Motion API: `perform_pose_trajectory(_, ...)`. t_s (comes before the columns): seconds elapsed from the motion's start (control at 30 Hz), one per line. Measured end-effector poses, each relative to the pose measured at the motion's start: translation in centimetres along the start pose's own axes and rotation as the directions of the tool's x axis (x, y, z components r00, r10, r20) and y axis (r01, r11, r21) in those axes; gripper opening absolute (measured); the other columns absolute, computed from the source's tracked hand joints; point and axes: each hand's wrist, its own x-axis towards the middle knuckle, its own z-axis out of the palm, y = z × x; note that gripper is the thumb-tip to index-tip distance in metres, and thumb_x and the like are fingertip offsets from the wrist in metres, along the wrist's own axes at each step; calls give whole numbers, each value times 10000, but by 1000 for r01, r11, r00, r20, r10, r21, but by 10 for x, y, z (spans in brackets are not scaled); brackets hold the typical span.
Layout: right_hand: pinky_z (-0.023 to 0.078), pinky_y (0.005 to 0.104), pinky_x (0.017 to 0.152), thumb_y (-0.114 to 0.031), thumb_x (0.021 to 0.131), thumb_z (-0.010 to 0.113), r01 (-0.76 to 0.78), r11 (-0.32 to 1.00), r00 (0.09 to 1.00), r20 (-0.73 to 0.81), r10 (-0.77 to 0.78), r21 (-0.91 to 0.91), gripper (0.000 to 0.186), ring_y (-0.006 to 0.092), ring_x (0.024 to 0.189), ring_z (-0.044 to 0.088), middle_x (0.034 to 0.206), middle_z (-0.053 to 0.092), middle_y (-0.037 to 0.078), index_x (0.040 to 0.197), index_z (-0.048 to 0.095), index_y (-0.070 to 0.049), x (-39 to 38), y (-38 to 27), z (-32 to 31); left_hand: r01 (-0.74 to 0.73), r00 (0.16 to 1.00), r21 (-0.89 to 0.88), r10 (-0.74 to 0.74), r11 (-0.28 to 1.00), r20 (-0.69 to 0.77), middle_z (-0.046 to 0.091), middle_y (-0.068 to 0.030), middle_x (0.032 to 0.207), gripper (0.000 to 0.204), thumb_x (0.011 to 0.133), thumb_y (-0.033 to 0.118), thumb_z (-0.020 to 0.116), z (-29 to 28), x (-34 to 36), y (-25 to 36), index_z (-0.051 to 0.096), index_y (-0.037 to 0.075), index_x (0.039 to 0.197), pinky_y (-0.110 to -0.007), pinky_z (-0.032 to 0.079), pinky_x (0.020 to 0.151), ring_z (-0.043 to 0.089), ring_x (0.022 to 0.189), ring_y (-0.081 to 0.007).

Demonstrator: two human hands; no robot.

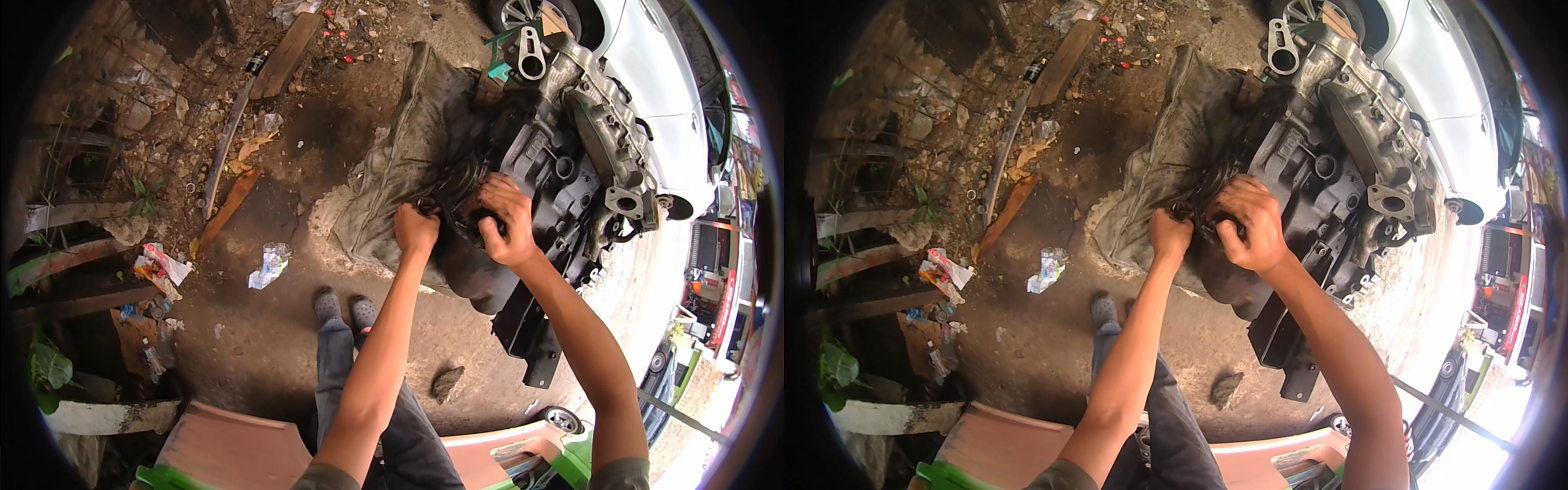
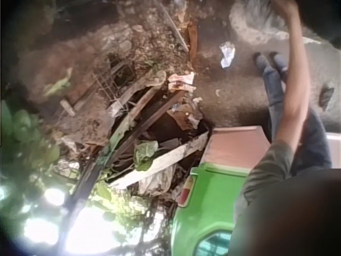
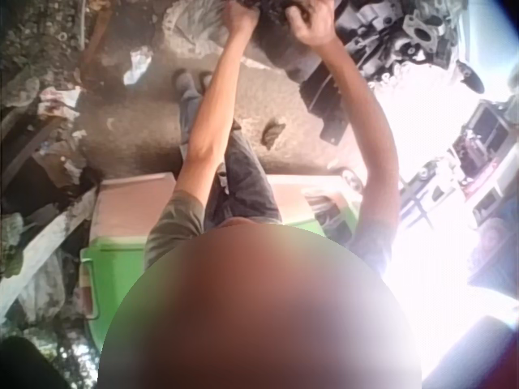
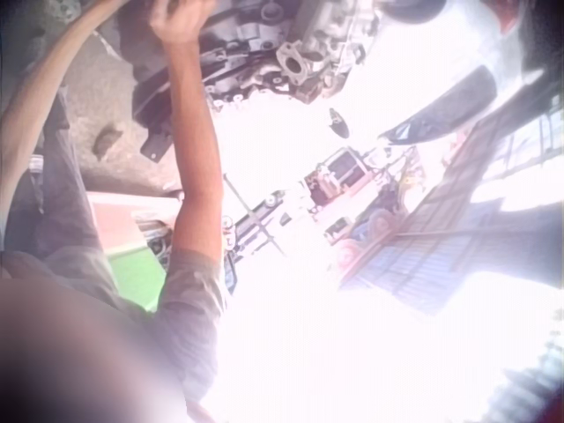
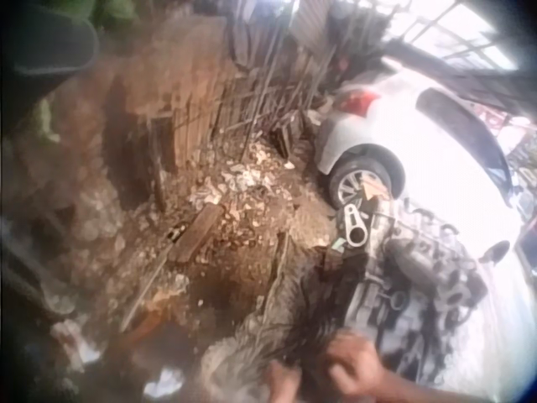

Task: The person works on a car engine block placed on a tarp, using a wrench to tighten bolts on the side of the engine. They briefly walk to a nearby cardboard box to pick up a bolt and return to continue tightening.

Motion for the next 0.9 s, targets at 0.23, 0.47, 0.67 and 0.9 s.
perform_pose_trajectory(0.23, 462, 422, 876, -80, 585, 526, 6, 1000, 1000, 0, -6, 5, 181, 353, 734, 565, 734, 593, 157, 715, 618, 6, 0, 0, -1, 23, 999, -187, -16, 982, 42, 727, -119, 829, 208, 738, -96, 599, -4, -2, -1, 720, -23, 891, -311, 493, 694, 652, 737, -159)
perform_pose_trajectory(0.47, 461, 419, 875, -79, 581, 525, 37, 999, 998, -49, -37, 1, 174, 350, 726, 559, 727, 586, 151, 710, 612, 0, 0, 0, 2, -86, 996, -181, 88, 980, 4, 715, -162, 826, 187, 739, -42, 632, -7, -6, -3, 728, 4, 893, -343, 507, 712, 686, 812, -284)
perform_pose_trajectory(0.67, 461, 427, 876, -80, 570, 523, 60, 998, 994, -87, -61, -8, 190, 360, 728, 554, 730, 582, 159, 715, 607, 9, 0, 2, 6, -19, 999, -21, 19, 1000, 25, 722, -135, 813, 171, 750, -31, 630, -4, -6, 1, 724, 4, 889, -334, 501, 716, 694, 770, -231)
perform_pose_trajectory(0.9, 460, 432, 874, -94, 560, 520, -4, 1000, 1000, 24, 5, -14, 200, 367, 731, 551, 726, 574, 169, 705, 600, 18, 0, 1, 0, -151, 987, 121, 158, 981, -44, 696, -194, 818, 167, 723, 3, 651, -4, -7, 6, 708, 20, 879, -414, 510, 732, 677, 827, -375)
